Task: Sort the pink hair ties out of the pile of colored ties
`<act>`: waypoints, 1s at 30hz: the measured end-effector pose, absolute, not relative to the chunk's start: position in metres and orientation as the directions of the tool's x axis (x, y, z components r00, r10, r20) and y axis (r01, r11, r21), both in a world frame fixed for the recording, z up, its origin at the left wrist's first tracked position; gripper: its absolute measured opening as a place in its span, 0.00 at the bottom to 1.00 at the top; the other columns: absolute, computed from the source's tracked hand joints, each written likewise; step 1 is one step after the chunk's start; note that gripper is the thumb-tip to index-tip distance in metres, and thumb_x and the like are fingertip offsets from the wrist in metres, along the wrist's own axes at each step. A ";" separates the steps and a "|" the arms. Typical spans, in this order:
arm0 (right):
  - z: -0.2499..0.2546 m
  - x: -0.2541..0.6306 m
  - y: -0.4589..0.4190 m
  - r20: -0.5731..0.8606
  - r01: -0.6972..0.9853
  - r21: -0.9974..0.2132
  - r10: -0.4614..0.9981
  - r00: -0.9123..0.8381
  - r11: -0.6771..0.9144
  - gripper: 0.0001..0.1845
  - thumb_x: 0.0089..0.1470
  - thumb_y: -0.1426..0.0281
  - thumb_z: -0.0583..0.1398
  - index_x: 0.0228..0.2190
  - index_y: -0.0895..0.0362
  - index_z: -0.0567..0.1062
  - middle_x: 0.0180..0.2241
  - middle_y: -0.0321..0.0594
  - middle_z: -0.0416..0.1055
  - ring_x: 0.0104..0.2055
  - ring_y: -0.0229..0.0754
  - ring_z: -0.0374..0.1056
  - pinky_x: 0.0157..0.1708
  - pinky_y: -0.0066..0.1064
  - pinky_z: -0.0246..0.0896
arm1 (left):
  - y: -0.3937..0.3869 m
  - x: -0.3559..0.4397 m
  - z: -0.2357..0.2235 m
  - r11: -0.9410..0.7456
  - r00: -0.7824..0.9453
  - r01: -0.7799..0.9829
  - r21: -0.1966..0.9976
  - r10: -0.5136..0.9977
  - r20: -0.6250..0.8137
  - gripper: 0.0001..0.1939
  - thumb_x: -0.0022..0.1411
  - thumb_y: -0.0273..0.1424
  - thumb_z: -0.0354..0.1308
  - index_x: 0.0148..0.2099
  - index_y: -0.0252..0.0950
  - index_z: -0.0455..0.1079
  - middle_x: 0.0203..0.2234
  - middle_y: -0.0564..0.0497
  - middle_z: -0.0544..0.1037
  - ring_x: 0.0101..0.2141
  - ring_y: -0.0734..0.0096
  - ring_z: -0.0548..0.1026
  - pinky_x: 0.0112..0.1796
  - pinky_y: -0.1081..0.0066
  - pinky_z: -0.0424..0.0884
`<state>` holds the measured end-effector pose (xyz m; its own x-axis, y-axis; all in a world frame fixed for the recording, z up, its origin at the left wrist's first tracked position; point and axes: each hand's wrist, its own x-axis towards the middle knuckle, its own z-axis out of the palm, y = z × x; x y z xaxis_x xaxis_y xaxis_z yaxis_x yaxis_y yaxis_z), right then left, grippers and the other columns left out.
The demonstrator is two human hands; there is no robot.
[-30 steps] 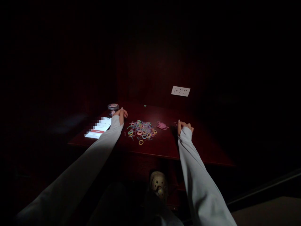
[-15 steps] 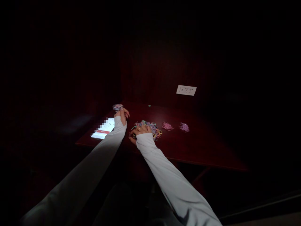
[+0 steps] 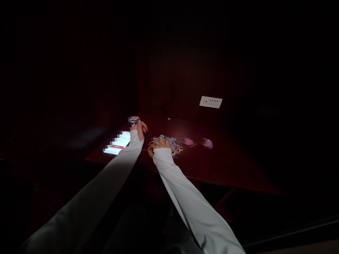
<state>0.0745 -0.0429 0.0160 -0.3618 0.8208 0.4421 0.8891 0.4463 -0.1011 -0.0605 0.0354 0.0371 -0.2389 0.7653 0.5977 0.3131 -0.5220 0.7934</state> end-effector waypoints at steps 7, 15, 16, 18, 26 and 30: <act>0.017 0.075 -0.044 0.439 0.897 -0.138 0.838 -0.324 0.419 0.09 0.65 0.65 0.62 0.38 0.50 0.84 0.38 0.43 0.78 0.48 0.50 0.64 0.48 0.39 0.49 | 0.034 -0.058 0.039 -0.516 -0.236 0.312 0.798 0.772 0.591 0.30 0.76 0.37 0.35 0.22 0.40 0.62 0.19 0.48 0.68 0.25 0.66 0.69 0.35 0.63 0.66; 0.017 0.080 -0.044 0.502 0.891 -0.248 0.837 -0.217 0.380 0.09 0.65 0.63 0.63 0.38 0.49 0.84 0.36 0.40 0.77 0.44 0.48 0.64 0.46 0.38 0.47 | 0.035 -0.059 0.036 -0.549 -0.218 0.316 0.774 0.752 0.622 0.31 0.77 0.40 0.34 0.22 0.40 0.62 0.19 0.48 0.69 0.25 0.66 0.70 0.35 0.62 0.67; 0.017 0.080 -0.045 0.500 0.890 -0.258 0.840 -0.210 0.375 0.09 0.65 0.62 0.63 0.39 0.48 0.84 0.36 0.40 0.77 0.44 0.48 0.64 0.46 0.38 0.47 | 0.035 -0.060 0.036 -0.550 -0.215 0.321 0.771 0.750 0.625 0.31 0.77 0.40 0.34 0.22 0.40 0.63 0.19 0.48 0.69 0.25 0.65 0.70 0.35 0.62 0.67; 0.016 0.081 -0.045 0.482 0.886 -0.250 0.844 -0.236 0.391 0.08 0.64 0.61 0.64 0.40 0.48 0.84 0.37 0.39 0.77 0.45 0.48 0.64 0.46 0.38 0.47 | 0.034 -0.059 0.036 -0.542 -0.217 0.325 0.775 0.755 0.619 0.31 0.77 0.39 0.35 0.22 0.40 0.63 0.19 0.48 0.69 0.25 0.66 0.70 0.35 0.62 0.67; 0.012 0.079 -0.043 0.459 0.880 -0.202 0.835 -0.302 0.429 0.10 0.65 0.59 0.64 0.35 0.48 0.84 0.35 0.39 0.76 0.45 0.48 0.63 0.47 0.38 0.47 | 0.031 -0.059 0.039 -0.520 -0.227 0.313 0.795 0.772 0.594 0.29 0.77 0.35 0.38 0.21 0.40 0.63 0.18 0.50 0.69 0.24 0.67 0.70 0.33 0.64 0.67; 0.014 0.078 -0.044 0.439 0.871 -0.240 0.848 -0.297 0.429 0.12 0.66 0.59 0.63 0.34 0.49 0.84 0.34 0.39 0.76 0.45 0.47 0.64 0.46 0.37 0.47 | 0.030 -0.057 0.040 -0.503 -0.229 0.323 0.801 0.780 0.582 0.29 0.76 0.34 0.39 0.21 0.40 0.63 0.17 0.50 0.68 0.23 0.68 0.69 0.34 0.65 0.67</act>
<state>0.0783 -0.0443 0.0141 -0.2972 0.8481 0.4386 0.8708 0.4292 -0.2399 -0.0574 0.0300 0.0397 -0.2287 0.7801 0.5824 0.3234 -0.5034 0.8013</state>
